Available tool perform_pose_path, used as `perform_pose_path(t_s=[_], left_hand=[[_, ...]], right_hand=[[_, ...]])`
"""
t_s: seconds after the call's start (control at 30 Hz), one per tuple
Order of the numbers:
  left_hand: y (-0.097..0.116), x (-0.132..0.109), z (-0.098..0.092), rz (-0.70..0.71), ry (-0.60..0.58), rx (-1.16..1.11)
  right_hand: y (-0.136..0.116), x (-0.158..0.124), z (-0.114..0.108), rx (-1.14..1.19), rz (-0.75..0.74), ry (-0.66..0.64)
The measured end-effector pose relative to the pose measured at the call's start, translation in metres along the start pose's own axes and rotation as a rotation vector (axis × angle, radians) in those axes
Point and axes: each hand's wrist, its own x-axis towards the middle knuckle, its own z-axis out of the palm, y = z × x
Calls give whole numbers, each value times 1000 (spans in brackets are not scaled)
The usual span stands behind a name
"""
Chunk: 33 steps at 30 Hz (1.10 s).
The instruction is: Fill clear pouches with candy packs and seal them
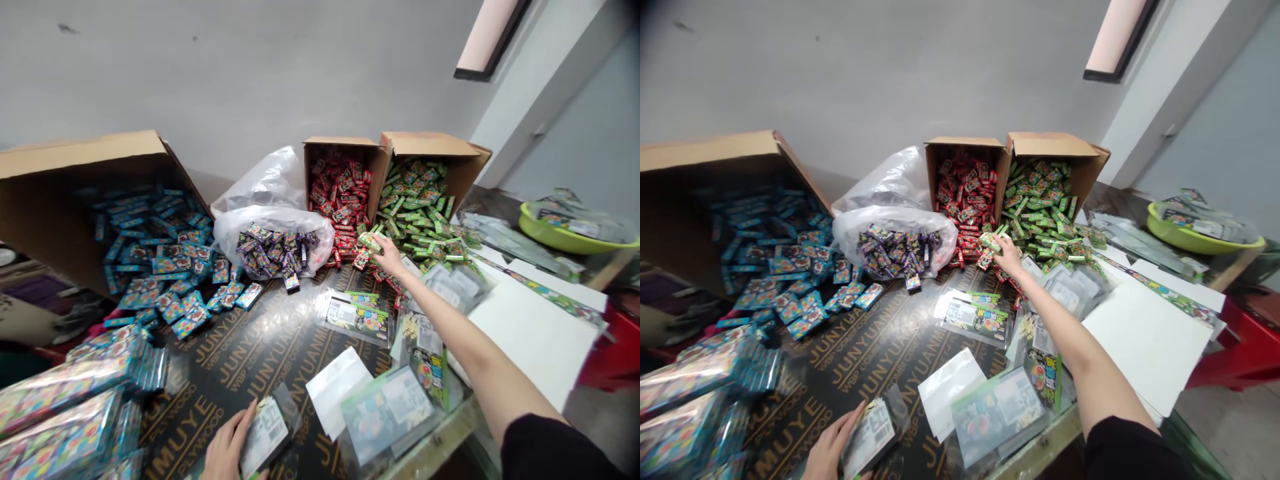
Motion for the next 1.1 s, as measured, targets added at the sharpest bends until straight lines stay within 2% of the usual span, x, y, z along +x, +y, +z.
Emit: perform_pose_path(t_s=[0.13, 0.23, 0.3, 0.37, 0.47, 0.57, 0.67, 0.8, 0.87, 0.93, 1.03, 1.1], left_hand=[[14, 4, -10, -27, -11, -38], [43, 20, -28, -27, 55, -163], [70, 37, -40, -95, 148, -365], [94, 56, -48, -202, 218, -664], [109, 74, -51, -393, 263, -1102], [100, 72, -50, -510, 351, -1221], [92, 61, -52, -547, 425, -1129], [101, 50, -52, -454, 404, -964], [109, 45, -52, -377, 354, -995], [114, 39, -52, -367, 276, -1154], [117, 28, -52, -406, 35, -1431], [118, 21, -51, -402, -117, -1495]], right_hand=[[-54, -52, 1, 292, -384, 83], [-109, -106, 4, 455, -546, 48], [-145, -143, 7, 497, -633, -25], [-173, -176, 14, 496, -738, -91], [-196, -204, 24, 440, -837, -138], [-203, -206, 26, 319, -796, -148], [-208, -207, 16, 275, -757, -186], [-223, -228, 4, 570, -737, -325], [-228, -240, 2, 820, -596, -387], [-230, -250, 2, 1095, -400, -502], [-225, -260, 1, 1383, -178, -749], [-220, -267, 0, 1424, -128, -833]])
